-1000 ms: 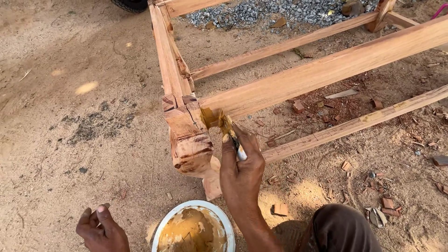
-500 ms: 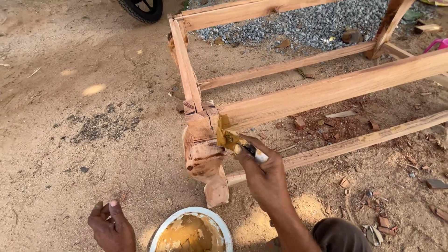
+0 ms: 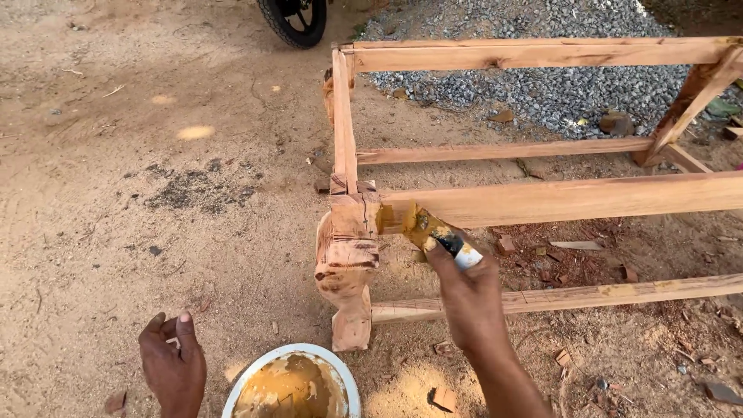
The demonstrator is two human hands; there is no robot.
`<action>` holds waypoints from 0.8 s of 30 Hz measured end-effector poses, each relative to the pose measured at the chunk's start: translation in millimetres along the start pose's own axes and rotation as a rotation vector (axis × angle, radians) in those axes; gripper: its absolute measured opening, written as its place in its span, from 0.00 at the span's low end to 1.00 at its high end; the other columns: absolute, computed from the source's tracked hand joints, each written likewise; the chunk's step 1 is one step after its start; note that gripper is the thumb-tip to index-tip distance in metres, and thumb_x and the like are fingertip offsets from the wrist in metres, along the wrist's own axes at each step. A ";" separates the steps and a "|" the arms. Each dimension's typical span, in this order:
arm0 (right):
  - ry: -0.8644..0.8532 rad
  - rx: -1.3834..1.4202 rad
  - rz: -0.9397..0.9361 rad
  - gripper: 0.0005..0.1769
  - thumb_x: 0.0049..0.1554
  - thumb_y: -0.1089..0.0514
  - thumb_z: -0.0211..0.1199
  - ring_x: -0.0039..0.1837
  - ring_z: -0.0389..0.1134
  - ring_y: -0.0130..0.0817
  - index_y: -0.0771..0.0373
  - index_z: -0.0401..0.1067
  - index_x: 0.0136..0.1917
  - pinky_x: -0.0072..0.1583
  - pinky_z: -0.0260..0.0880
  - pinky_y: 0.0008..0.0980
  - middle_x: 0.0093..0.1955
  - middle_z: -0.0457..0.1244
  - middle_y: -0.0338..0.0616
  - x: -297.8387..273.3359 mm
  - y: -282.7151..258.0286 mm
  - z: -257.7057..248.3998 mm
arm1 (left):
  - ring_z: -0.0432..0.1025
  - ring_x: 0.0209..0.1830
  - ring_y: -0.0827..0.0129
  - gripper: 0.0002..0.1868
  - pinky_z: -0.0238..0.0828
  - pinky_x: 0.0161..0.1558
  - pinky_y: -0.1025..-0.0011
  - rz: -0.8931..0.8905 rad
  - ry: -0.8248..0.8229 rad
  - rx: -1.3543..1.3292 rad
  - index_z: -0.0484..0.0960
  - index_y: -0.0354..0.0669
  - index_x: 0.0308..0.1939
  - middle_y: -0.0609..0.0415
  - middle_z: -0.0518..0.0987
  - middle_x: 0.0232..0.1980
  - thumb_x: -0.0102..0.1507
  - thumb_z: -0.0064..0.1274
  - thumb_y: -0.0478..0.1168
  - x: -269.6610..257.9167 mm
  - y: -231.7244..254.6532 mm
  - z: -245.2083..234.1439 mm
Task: Applying wood filler or putty to the joints and surfaces of a wooden table frame.
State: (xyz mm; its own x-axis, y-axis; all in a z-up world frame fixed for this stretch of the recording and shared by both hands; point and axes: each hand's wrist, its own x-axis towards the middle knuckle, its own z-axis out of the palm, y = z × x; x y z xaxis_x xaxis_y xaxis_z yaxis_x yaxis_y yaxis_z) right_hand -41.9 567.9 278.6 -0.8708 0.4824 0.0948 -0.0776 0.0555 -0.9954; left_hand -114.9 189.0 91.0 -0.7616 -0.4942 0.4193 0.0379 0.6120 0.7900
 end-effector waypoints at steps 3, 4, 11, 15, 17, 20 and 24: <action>0.167 0.008 -0.116 0.14 0.63 0.64 0.61 0.39 0.68 0.44 0.63 0.77 0.62 0.35 0.69 0.40 0.47 0.73 0.53 6.6 26.8 31.3 | 0.72 0.38 0.57 0.32 0.70 0.38 0.59 -0.035 -0.001 0.096 0.67 0.21 0.67 0.39 0.78 0.47 0.75 0.47 0.52 0.3 -25.0 7.5; 0.170 0.014 -0.112 0.14 0.63 0.64 0.61 0.39 0.68 0.44 0.63 0.77 0.62 0.35 0.69 0.40 0.47 0.73 0.53 2.6 22.8 40.9 | 0.72 0.38 0.57 0.32 0.70 0.38 0.59 -0.030 -0.002 0.101 0.67 0.21 0.67 0.39 0.78 0.47 0.75 0.47 0.52 1.8 -28.9 8.4; 0.353 -0.330 -0.678 0.20 0.62 0.68 0.58 0.52 0.72 0.32 0.70 0.71 0.67 0.50 0.79 0.31 0.54 0.69 0.52 -11.5 32.8 84.6 | 0.73 0.39 0.58 0.31 0.72 0.40 0.59 -0.036 -0.005 0.137 0.67 0.22 0.66 0.39 0.78 0.46 0.76 0.46 0.53 6.6 -34.4 14.1; 0.135 -0.112 -0.262 0.19 0.59 0.66 0.58 0.35 0.67 0.26 0.65 0.76 0.64 0.34 0.70 0.26 0.45 0.71 0.50 -10.1 5.9 62.4 | 0.73 0.41 0.57 0.32 0.72 0.44 0.56 -0.068 -0.024 0.133 0.66 0.23 0.68 0.40 0.78 0.49 0.75 0.45 0.53 2.7 -15.3 9.5; 0.032 -0.152 -0.174 0.21 0.59 0.65 0.57 0.30 0.61 0.27 0.62 0.75 0.66 0.29 0.61 0.27 0.41 0.71 0.49 -1.0 0.8 39.3 | 0.73 0.44 0.57 0.33 0.71 0.45 0.55 -0.059 -0.020 0.143 0.66 0.23 0.68 0.41 0.78 0.49 0.75 0.45 0.54 -0.1 -23.1 11.4; -0.042 -0.154 -0.194 0.20 0.59 0.65 0.58 0.25 0.55 0.23 0.62 0.77 0.64 0.25 0.52 0.25 0.35 0.70 0.46 3.3 11.4 13.3 | 0.72 0.47 0.57 0.33 0.71 0.46 0.53 -0.040 -0.018 0.159 0.66 0.24 0.68 0.41 0.78 0.49 0.75 0.44 0.54 3.3 -26.0 10.4; 0.110 -0.090 -0.127 0.22 0.58 0.67 0.61 0.24 0.55 0.24 0.66 0.74 0.66 0.24 0.47 0.24 0.32 0.69 0.55 2.8 20.5 5.2 | 0.72 0.46 0.58 0.33 0.70 0.47 0.54 -0.057 -0.013 0.152 0.65 0.25 0.69 0.42 0.78 0.49 0.75 0.44 0.55 3.0 -31.9 7.0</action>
State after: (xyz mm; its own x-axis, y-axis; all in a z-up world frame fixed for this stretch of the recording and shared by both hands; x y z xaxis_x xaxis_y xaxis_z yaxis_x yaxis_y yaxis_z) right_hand -48.5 565.8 258.4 -0.7981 0.5588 0.2254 -0.1357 0.1977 -0.9708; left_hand -123.0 172.4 63.9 -0.7682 -0.5229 0.3694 -0.1029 0.6703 0.7349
